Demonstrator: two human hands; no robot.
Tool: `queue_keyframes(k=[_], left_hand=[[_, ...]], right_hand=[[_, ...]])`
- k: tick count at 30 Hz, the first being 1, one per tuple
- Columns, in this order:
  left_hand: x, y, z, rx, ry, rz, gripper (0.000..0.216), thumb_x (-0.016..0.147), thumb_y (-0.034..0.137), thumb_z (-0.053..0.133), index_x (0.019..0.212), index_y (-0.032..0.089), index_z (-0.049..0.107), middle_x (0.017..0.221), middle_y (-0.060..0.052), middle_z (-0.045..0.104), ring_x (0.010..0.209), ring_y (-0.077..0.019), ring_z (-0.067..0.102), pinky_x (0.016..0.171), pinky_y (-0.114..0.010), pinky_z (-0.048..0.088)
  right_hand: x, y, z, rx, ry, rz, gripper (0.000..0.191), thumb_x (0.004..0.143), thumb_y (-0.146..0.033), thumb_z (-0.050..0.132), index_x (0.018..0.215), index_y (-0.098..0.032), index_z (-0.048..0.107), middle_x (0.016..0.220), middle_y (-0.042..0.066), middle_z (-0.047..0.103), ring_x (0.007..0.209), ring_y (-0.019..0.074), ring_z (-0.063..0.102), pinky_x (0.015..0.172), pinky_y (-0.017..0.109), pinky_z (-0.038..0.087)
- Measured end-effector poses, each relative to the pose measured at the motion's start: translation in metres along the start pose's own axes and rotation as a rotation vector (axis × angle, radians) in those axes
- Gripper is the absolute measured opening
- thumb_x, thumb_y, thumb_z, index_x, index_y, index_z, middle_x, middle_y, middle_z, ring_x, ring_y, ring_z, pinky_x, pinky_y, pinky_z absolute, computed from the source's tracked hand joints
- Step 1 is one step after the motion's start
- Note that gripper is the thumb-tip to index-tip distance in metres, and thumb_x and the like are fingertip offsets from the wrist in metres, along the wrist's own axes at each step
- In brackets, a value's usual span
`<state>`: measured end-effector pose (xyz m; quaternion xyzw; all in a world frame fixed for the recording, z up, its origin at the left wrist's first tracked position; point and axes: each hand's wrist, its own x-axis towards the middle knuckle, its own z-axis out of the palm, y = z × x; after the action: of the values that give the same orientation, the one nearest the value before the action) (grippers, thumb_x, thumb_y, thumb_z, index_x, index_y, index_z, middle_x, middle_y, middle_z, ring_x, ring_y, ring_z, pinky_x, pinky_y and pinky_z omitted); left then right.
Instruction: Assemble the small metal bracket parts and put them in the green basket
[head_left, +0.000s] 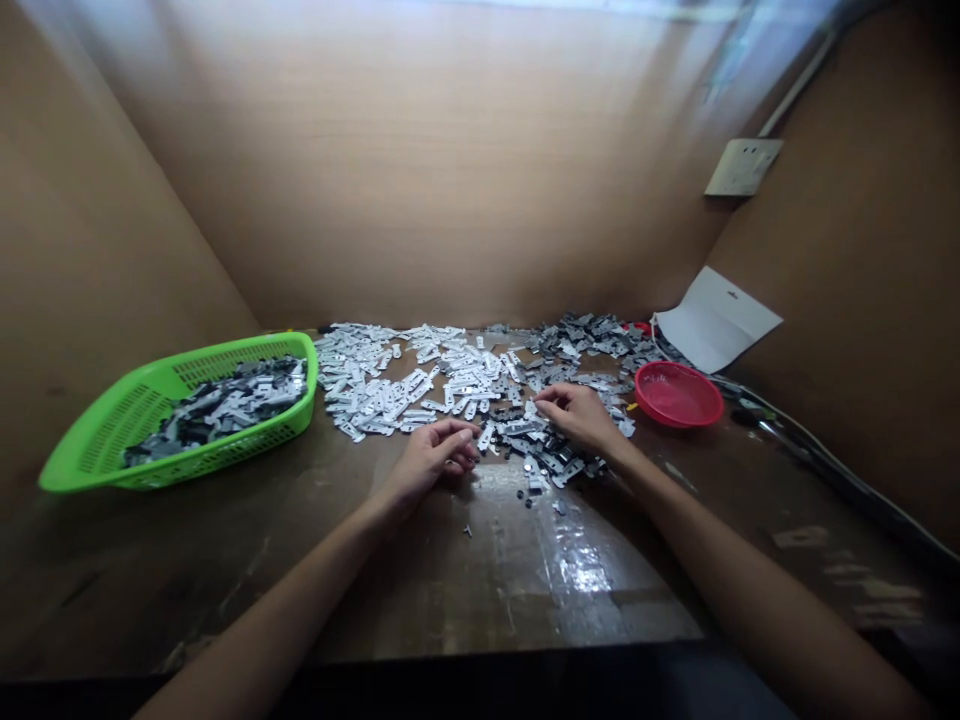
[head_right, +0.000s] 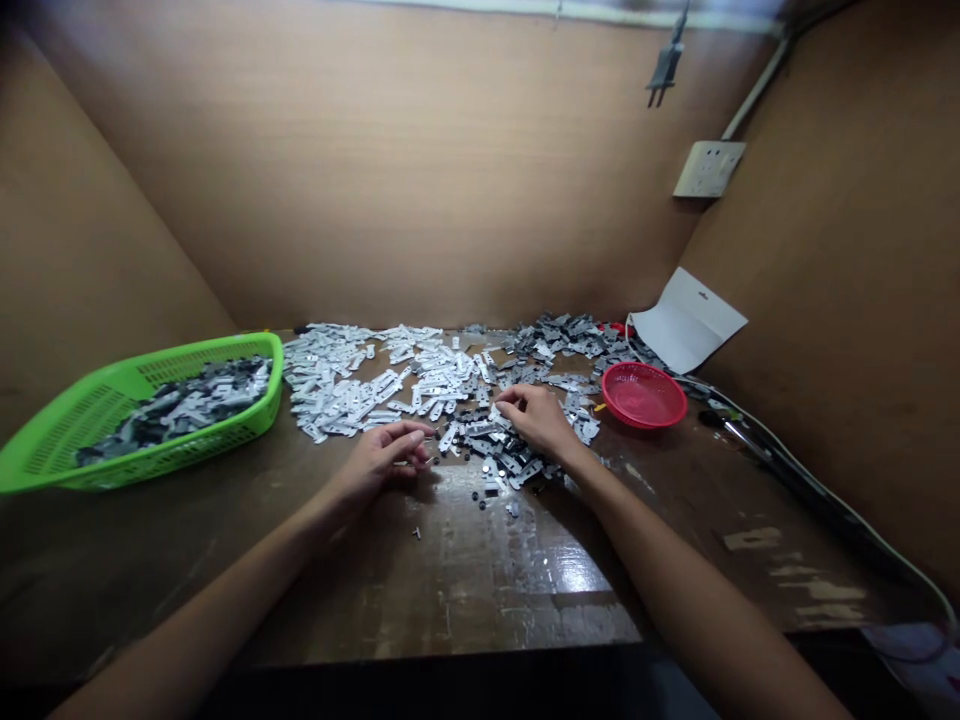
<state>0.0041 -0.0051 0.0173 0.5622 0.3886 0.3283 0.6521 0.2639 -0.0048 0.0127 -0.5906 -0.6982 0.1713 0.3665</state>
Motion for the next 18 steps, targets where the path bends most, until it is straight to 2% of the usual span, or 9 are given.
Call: queue_keyframes(k=[2,5,8,11,15,18], left_hand=[[0.000,0.002,-0.003,-0.007,0.012,0.010,0.038,0.075,0.042,0.061,0.100,0.015,0.061,0.075,-0.005,0.060,0.061,-0.0098,0.057,0.054,-0.018,0.043],[-0.001,0.002,-0.003,-0.002,0.018,0.014,0.038,0.075,0.043,0.061,0.099,0.015,0.062,0.075,-0.004,0.060,0.062,-0.0099,0.057,0.054,-0.018,0.043],[-0.001,0.001,-0.002,0.005,0.011,0.007,0.038,0.075,0.044,0.060,0.099,0.015,0.062,0.074,-0.004,0.060,0.061,-0.0096,0.057,0.054,-0.018,0.043],[0.000,-0.002,-0.001,0.005,-0.007,-0.027,0.038,0.075,0.044,0.060,0.099,0.015,0.061,0.075,-0.005,0.061,0.062,-0.0099,0.058,0.054,-0.018,0.043],[0.000,-0.005,-0.001,0.006,-0.037,-0.110,0.039,0.072,0.046,0.063,0.097,0.015,0.060,0.078,-0.006,0.062,0.063,-0.0114,0.060,0.054,-0.019,0.044],[-0.001,-0.006,0.001,-0.001,-0.076,-0.161,0.039,0.071,0.046,0.064,0.095,0.014,0.060,0.079,-0.008,0.064,0.063,-0.0113,0.060,0.054,-0.020,0.045]], right_hand=[[-0.003,-0.002,-0.002,-0.147,-0.082,-0.047,0.026,0.077,-0.042,0.056,0.083,-0.020,0.067,0.080,0.003,0.066,0.070,0.0158,0.058,0.063,0.025,0.040],[-0.008,-0.004,0.001,-0.327,-0.204,-0.078,0.029,0.070,-0.044,0.064,0.091,-0.023,0.066,0.087,0.004,0.066,0.076,0.0183,0.058,0.063,0.025,0.039],[-0.009,-0.004,0.005,-0.366,-0.185,-0.076,0.028,0.072,-0.039,0.063,0.096,-0.024,0.066,0.091,0.004,0.065,0.080,0.0186,0.058,0.067,0.026,0.040],[-0.007,-0.006,0.005,-0.253,-0.109,-0.084,0.029,0.077,-0.036,0.059,0.102,-0.023,0.064,0.095,0.005,0.064,0.076,0.0158,0.057,0.069,0.027,0.042],[-0.007,-0.014,0.007,-0.032,-0.009,-0.051,0.032,0.081,-0.035,0.054,0.108,-0.020,0.061,0.091,0.005,0.064,0.070,0.0137,0.056,0.069,0.028,0.044],[-0.011,-0.022,0.014,0.237,-0.015,0.019,0.032,0.079,-0.038,0.056,0.104,-0.018,0.060,0.089,0.006,0.064,0.073,0.0152,0.059,0.068,0.029,0.047]])
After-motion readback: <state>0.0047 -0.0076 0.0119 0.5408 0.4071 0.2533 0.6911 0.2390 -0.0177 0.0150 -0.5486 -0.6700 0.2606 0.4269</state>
